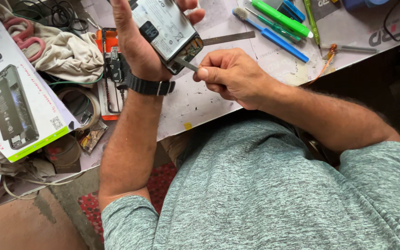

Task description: The person uses tweezers to manipulate small components inside a disassembled smartphone, then uses a purple card to pry and separate the battery from the phone's frame. The person continues to adjust internal parts with the tweezers.

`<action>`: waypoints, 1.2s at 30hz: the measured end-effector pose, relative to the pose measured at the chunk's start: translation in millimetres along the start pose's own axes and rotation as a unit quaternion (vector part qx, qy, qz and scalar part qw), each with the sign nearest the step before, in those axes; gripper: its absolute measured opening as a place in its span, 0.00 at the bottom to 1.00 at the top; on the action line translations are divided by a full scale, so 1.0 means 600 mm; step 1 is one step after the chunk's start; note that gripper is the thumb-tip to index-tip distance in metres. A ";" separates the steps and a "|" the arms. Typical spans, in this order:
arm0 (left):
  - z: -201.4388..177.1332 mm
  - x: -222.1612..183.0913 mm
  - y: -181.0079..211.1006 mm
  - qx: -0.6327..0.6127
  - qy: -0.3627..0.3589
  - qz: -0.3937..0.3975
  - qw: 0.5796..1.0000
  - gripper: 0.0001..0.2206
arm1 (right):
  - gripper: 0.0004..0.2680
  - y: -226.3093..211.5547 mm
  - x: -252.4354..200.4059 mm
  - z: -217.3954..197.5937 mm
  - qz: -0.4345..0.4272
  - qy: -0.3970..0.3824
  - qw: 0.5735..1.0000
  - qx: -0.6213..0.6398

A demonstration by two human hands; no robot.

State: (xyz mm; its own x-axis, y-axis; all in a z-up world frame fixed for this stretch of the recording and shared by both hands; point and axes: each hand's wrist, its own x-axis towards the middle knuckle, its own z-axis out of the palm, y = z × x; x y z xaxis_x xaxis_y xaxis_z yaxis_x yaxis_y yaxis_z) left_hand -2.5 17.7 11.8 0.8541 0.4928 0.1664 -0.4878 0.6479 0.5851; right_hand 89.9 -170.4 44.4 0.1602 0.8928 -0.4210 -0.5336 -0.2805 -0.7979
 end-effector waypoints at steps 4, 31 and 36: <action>-0.001 0.002 -0.001 -0.007 0.004 -0.001 1.000 0.32 | 0.08 0.005 0.007 0.004 0.021 -0.002 1.000 0.011; -0.019 0.014 -0.008 0.064 0.046 0.044 0.996 0.21 | 0.06 -0.033 -0.006 -0.013 -0.029 -0.013 0.999 0.032; -0.015 0.019 0.038 0.451 0.067 0.251 0.854 0.39 | 0.05 -0.064 -0.040 -0.039 -0.042 0.009 0.991 -0.128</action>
State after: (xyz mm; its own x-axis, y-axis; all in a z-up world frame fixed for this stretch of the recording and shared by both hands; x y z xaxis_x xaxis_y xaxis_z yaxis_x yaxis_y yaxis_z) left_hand -5.5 43.5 20.0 0.5199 0.6779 0.5198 -0.3972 -0.3469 0.8497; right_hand 125.8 -189.2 75.0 0.2115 0.9111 -0.3538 -0.2899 -0.2872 -0.9130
